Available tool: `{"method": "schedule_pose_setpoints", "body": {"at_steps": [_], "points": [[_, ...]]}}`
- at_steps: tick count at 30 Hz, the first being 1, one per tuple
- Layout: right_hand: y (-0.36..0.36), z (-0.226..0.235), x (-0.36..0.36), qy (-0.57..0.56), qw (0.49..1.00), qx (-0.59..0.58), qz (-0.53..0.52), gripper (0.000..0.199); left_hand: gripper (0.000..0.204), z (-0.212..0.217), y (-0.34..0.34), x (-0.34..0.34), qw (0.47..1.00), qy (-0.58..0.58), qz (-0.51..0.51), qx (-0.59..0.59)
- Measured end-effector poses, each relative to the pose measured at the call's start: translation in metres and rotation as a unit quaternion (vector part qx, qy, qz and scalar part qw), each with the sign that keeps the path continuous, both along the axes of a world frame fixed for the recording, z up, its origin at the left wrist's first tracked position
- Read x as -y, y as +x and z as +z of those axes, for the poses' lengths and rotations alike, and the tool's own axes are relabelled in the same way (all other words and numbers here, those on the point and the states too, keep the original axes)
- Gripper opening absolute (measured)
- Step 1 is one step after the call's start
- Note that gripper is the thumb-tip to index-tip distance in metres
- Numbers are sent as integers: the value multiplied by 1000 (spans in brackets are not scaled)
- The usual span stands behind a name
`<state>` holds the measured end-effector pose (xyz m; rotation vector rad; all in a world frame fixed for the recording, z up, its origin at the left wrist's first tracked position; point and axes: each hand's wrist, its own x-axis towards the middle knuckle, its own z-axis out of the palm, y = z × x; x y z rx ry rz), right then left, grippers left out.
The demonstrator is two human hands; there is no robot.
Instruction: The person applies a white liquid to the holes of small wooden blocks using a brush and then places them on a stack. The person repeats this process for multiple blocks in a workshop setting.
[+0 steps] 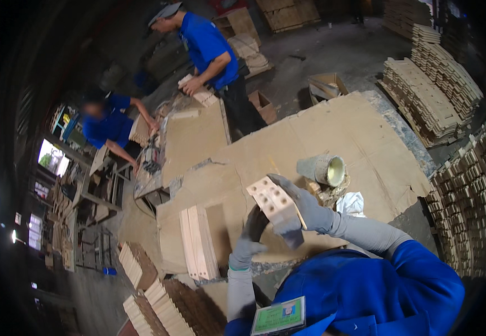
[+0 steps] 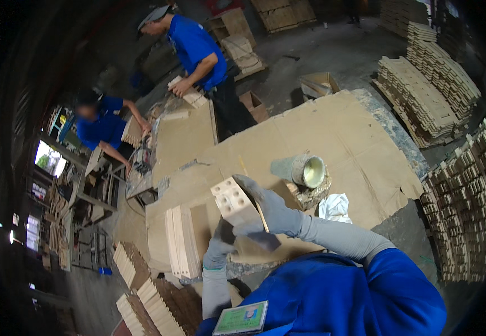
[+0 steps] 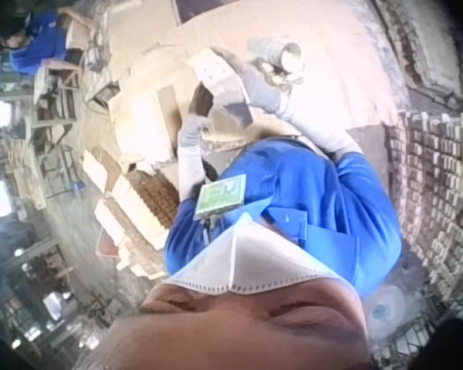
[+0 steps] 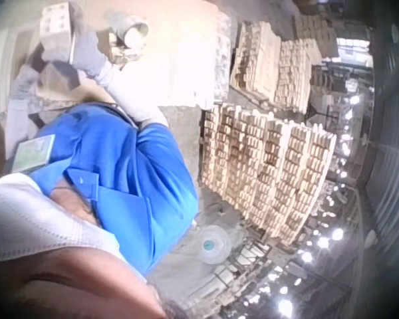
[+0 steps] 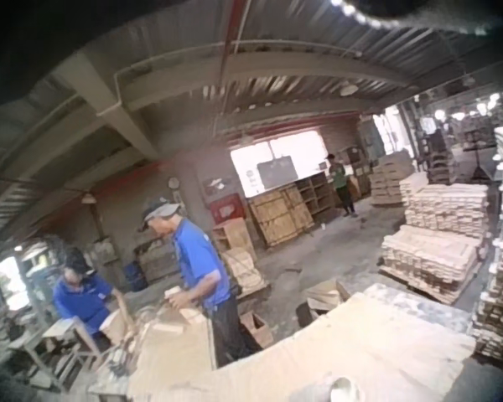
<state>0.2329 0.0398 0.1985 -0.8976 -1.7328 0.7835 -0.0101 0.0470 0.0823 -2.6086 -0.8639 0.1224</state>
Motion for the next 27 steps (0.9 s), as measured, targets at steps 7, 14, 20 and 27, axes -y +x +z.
{"method": "schedule_pose_setpoints", "body": {"at_steps": [7,14,20,27], "points": [[13,-51,31,5,999,33,32,115,88,20,61,41,625,-560,67,540],[38,-56,36,10,995,95,-3,112,77,-36,93,28,602,-543,97,577],[93,-2,50,-48,997,-46,46,84,91,48,96,20,598,-405,75,688],[168,-4,76,-235,908,-233,-259,20,97,95,94,-7,471,-613,215,597]]}}
